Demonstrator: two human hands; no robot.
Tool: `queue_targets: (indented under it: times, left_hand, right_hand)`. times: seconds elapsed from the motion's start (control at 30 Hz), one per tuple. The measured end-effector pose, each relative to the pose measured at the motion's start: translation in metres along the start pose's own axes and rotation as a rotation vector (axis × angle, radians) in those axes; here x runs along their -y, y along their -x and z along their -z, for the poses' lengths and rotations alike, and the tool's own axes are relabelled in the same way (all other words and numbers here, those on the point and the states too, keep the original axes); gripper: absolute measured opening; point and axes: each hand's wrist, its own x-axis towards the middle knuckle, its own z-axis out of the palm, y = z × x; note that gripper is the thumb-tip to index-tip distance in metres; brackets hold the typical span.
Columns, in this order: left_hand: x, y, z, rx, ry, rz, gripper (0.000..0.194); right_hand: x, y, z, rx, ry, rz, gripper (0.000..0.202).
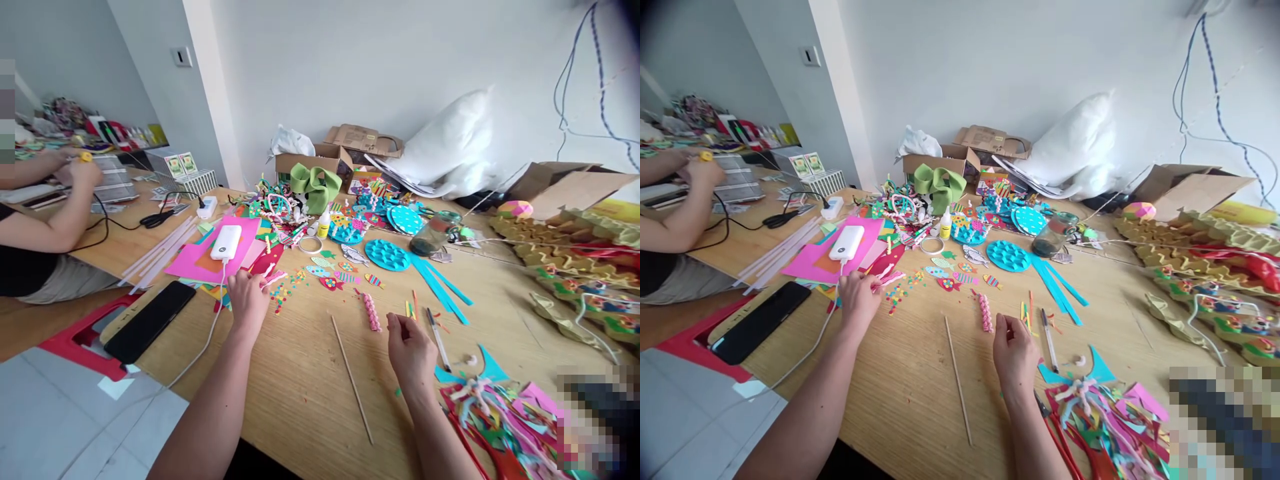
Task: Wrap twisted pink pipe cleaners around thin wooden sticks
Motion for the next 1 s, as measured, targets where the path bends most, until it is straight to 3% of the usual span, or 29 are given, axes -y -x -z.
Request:
queue_targets:
  times: [0.27, 0.43, 0.57, 0.67, 0.73, 0.8, 0.87, 1.0]
  left_hand:
    - [-0.004, 0.003, -0.013, 0.007, -0.123, -0.018, 0.013]
    - [-0.002, 0.002, -0.013, -0.028, -0.078, -0.028, 0.014]
    - [-0.002, 0.001, -0.005, -0.172, 0.111, -0.055, 0.010]
    - [-0.006, 0.001, -0.001, -0.261, 0.484, -0.017, 0.002]
    - [-0.012, 0.003, -0.002, -0.165, 0.876, 0.089, 0.007]
    - [-0.020, 0.006, -0.005, 0.002, 1.180, 0.194, 0.014]
    - [-0.028, 0.010, -0.008, 0.136, 1.311, 0.244, 0.019]
    - [-0.038, 0.015, -0.008, 0.337, 1.450, 0.298, 0.026]
  right_hand:
    - [0.002, 0.004, 0.000, -0.001, -0.034, 0.160, 0.034]
    - [0.006, 0.006, 0.002, -0.012, -0.068, 0.227, 0.034]
    - [0.010, 0.009, 0.003, 0.037, -0.109, 0.295, 0.033]
    - [0.015, 0.016, 0.002, 0.211, -0.088, 0.373, 0.032]
    - [0.020, 0.023, 0.001, 0.401, 0.027, 0.435, 0.031]
    - [0.026, 0.030, 0.001, 0.570, 0.211, 0.476, 0.027]
    - [0.031, 0.036, 0.000, 0.663, 0.381, 0.490, 0.023]
    - [0.037, 0.044, -0.001, 0.719, 0.553, 0.488, 0.017]
